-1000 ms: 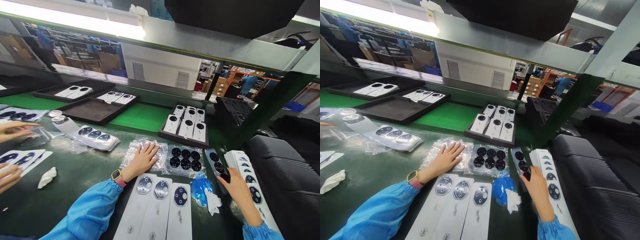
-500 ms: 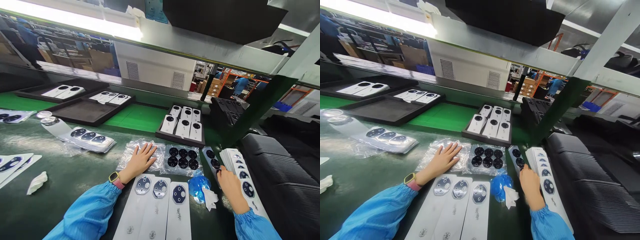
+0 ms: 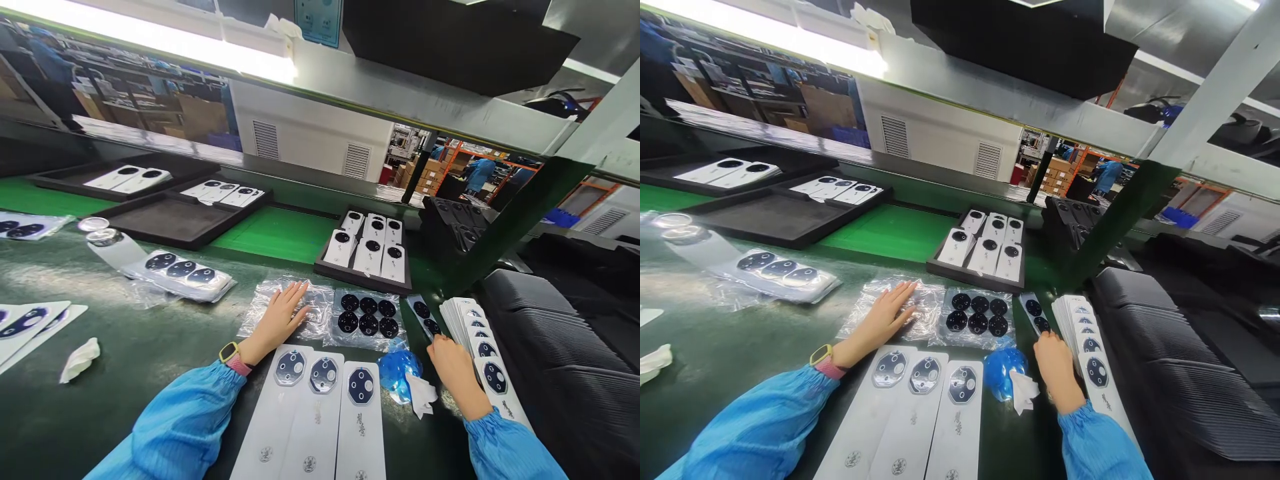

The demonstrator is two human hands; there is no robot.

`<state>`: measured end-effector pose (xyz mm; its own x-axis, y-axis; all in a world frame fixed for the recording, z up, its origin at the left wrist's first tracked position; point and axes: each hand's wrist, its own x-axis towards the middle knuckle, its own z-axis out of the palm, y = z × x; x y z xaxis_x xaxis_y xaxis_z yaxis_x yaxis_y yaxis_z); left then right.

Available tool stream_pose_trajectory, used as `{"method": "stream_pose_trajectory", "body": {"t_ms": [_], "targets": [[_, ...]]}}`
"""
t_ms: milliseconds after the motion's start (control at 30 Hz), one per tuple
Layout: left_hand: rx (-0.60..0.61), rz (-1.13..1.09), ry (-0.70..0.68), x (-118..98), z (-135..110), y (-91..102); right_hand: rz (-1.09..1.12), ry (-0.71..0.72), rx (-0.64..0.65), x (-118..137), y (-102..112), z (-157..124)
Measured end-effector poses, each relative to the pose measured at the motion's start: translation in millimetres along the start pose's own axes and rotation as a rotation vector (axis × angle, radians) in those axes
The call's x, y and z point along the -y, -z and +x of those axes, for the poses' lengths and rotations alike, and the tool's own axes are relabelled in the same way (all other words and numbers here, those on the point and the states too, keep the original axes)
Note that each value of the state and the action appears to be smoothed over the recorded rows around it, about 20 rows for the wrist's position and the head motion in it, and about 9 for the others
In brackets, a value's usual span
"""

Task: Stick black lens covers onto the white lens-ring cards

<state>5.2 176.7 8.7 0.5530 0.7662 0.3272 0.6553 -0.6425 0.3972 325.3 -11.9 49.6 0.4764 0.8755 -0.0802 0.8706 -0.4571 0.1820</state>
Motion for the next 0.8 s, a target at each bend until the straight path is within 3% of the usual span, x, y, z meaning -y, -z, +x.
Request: {"method": "stream_pose_trajectory", "body": {"t_ms": [533,800], "targets": [[-0.166,-0.068,-0.060,4.0,-1.5,-1.3,0.074,-0.072,0.026,-17.6,3.0,6.4],[-0.216,-0.052,-0.083,3.6,-0.9,-1.4,0.158,-0.148,0.126,-20.0,6.4,23.0]]}}
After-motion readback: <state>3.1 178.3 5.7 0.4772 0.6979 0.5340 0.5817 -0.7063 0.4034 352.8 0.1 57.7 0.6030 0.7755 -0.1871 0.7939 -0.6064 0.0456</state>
